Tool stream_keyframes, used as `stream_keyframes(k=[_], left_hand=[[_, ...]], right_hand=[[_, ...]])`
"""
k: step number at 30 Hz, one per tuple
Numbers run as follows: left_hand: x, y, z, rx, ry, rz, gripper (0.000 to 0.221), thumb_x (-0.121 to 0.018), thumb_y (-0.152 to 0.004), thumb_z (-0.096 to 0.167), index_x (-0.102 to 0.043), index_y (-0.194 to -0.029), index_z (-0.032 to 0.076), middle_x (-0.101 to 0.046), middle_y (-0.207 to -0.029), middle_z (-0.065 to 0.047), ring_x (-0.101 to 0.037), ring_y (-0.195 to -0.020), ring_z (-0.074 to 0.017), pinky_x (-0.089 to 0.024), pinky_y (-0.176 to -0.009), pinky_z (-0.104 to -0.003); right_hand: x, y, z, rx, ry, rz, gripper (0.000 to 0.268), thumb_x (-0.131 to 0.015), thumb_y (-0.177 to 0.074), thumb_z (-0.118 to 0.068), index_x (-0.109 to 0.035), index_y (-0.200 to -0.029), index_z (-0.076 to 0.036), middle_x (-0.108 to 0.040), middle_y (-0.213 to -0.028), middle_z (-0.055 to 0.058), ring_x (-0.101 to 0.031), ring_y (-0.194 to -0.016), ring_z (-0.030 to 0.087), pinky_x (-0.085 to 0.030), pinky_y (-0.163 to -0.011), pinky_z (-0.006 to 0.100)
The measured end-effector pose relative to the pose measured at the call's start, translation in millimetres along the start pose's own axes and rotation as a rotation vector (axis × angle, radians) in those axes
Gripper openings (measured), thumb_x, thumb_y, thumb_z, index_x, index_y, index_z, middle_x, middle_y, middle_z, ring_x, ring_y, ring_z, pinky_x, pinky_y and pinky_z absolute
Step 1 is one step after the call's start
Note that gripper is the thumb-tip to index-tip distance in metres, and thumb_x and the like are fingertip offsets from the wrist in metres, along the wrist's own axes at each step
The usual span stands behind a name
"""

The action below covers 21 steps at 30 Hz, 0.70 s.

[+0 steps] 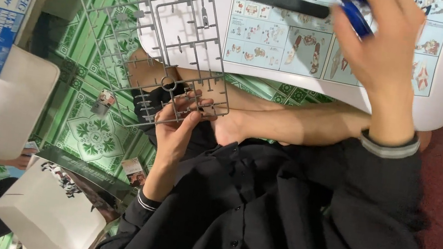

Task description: Cutting plastic model parts from a runner using nippers and following instructions to assemble a toy model.

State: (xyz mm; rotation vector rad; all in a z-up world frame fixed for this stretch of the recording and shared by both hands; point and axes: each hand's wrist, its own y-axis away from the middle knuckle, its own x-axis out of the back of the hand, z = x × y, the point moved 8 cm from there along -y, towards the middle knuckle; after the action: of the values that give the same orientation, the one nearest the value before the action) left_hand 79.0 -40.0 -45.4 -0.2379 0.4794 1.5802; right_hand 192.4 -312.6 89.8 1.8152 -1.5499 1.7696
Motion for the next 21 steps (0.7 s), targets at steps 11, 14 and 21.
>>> stream_keyframes(k=[11, 14, 21], left_hand=[[-34.1, -9.9, -4.9, -0.017, -0.059, -0.144, 0.029, -0.059, -0.094, 0.006, -0.052, -0.119, -0.006, -0.062, -0.11, -0.03, -0.064, -0.107, -0.0373, -0.063, -0.083, -0.048], [-27.9, -6.6, 4.5, -0.015, -0.198, -0.076, 0.037, -0.062, -0.091, 0.012, -0.052, -0.118, -0.011, -0.065, -0.104, -0.027, -0.068, -0.099, -0.0357, -0.063, -0.078, -0.046], [11.3, -2.2, -16.4, -0.137, 0.008, 0.032, 0.034, -0.063, -0.087, 0.0, -0.051, -0.113, -0.017, -0.058, -0.113, -0.037, -0.063, -0.099, -0.0461, -0.061, -0.071, -0.052]], right_hand=[[-64.7, 29.7, 13.9, -0.404, -0.121, -0.372, 0.036, -0.051, -0.097, -0.017, -0.053, -0.127, 0.004, -0.057, -0.129, 0.023, -0.054, -0.116, 0.039, -0.044, -0.096, 0.051], [-78.6, 28.0, -8.9, -0.412, -0.025, -0.355, 0.03, -0.052, -0.098, -0.026, -0.056, -0.117, -0.004, -0.031, -0.152, 0.018, -0.06, -0.109, 0.034, -0.054, -0.086, 0.045], [-62.0, 85.0, -50.7, -0.563, -0.441, 0.155, 0.022, -0.071, -0.087, -0.014, -0.067, -0.106, -0.005, -0.062, -0.082, 0.01, -0.064, -0.07, 0.028, -0.052, -0.063, 0.035]])
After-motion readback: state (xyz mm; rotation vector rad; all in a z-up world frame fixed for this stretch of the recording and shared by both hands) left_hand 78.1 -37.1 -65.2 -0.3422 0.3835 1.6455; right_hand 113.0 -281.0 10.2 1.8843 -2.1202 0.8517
